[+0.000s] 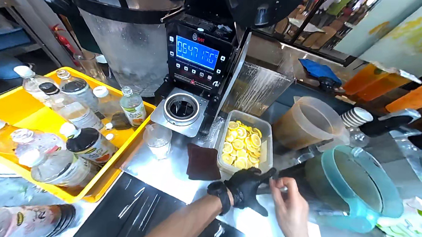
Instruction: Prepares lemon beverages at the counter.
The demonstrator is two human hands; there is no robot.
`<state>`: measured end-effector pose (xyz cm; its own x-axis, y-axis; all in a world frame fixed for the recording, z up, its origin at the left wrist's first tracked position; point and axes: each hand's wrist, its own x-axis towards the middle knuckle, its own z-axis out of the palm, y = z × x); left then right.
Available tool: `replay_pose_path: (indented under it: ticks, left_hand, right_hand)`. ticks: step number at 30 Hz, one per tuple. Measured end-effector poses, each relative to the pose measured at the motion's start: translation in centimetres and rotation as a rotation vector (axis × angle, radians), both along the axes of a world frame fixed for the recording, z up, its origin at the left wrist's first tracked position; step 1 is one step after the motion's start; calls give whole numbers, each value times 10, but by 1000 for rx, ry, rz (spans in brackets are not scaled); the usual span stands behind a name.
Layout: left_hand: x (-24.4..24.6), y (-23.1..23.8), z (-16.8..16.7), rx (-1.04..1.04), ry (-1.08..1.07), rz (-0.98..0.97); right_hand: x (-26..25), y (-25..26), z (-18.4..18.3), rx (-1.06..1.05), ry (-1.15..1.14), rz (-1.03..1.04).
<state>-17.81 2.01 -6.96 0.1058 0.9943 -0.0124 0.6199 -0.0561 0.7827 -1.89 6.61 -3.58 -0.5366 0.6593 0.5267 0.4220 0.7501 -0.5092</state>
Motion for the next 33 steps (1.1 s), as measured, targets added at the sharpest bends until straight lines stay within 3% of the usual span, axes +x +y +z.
replay_pose_path:
  ticks: [3, 6, 9, 13, 16, 19, 23, 26, 30, 33]
  left_hand:
    - [-3, 2, -3, 17, -8, -3]
    - [2, -1, -1, 12, -5, 1]
    - [-2, 1, 2, 12, -24, 23]
    - [6, 0, -1, 15, -19, 80]
    - [10, -1, 0, 20, -20, 123]
    - [18, -5, -1, 21, 39, 177]
    - [17, -4, 8, -1, 39, 195]
    - [24, -7, 3, 22, 37, 233]
    - [23, -4, 0, 109, -5, 299]
    - [28, -7, -11, 113, 20, 345]
  right_hand:
    - [2, -6, 34, -67, -20, -36]
    - [2, 0, -2, -76, 29, -73]
    - [4, -3, 35, -94, 26, -21]
    - [-1, 0, 0, -74, 22, 19]
    - [6, 4, 43, -81, -52, 50]
    - [2, 10, 2, -52, -11, 100]
    - [2, 16, 32, -6, 2, 122]
    - [4, 14, -8, -65, 58, 205]
    - [10, 13, 21, -115, 118, 209]
    - [10, 16, -12, -92, 49, 316]
